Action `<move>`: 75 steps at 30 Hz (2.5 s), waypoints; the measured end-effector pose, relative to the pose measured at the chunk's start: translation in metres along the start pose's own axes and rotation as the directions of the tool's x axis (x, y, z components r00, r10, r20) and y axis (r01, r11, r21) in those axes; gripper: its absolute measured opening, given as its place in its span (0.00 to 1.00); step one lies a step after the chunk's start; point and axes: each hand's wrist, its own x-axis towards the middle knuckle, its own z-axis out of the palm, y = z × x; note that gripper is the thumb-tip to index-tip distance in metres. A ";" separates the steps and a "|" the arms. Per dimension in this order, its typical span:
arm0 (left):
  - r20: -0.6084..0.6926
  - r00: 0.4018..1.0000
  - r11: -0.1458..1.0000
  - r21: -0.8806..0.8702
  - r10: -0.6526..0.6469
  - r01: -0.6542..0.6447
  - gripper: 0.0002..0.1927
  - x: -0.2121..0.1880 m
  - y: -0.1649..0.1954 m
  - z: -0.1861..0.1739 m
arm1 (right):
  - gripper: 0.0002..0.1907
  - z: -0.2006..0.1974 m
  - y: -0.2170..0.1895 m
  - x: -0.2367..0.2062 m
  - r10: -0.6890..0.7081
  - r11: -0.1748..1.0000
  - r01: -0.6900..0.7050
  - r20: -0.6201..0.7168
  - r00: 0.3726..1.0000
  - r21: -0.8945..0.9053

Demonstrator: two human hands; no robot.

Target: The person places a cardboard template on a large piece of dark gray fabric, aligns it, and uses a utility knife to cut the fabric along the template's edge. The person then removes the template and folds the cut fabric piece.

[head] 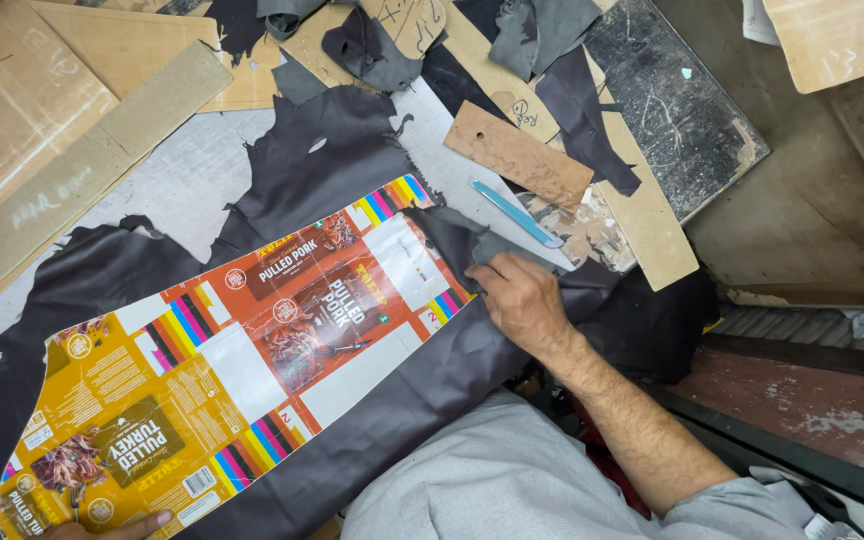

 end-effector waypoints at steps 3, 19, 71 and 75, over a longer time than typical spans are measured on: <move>-0.027 0.998 0.985 -0.165 -0.058 0.053 0.30 -0.007 -0.002 -0.004 | 0.24 -0.011 0.008 0.007 0.202 0.911 -0.249 0.171 0.964 0.329; -0.143 0.941 0.770 -0.618 -0.305 0.156 0.41 -0.039 0.001 0.014 | 0.12 -0.003 0.067 0.037 0.351 0.934 -0.357 -0.170 0.921 -0.006; -0.777 0.136 0.607 -0.576 -0.615 -0.548 0.52 -0.030 -0.044 0.171 | 0.12 0.099 0.004 -0.037 0.081 0.992 -0.090 0.095 0.992 0.093; -0.781 0.156 0.607 -0.579 -0.605 -0.544 0.51 -0.031 -0.047 0.171 | 0.13 0.101 -0.007 -0.035 0.063 0.979 -0.074 0.064 0.996 0.191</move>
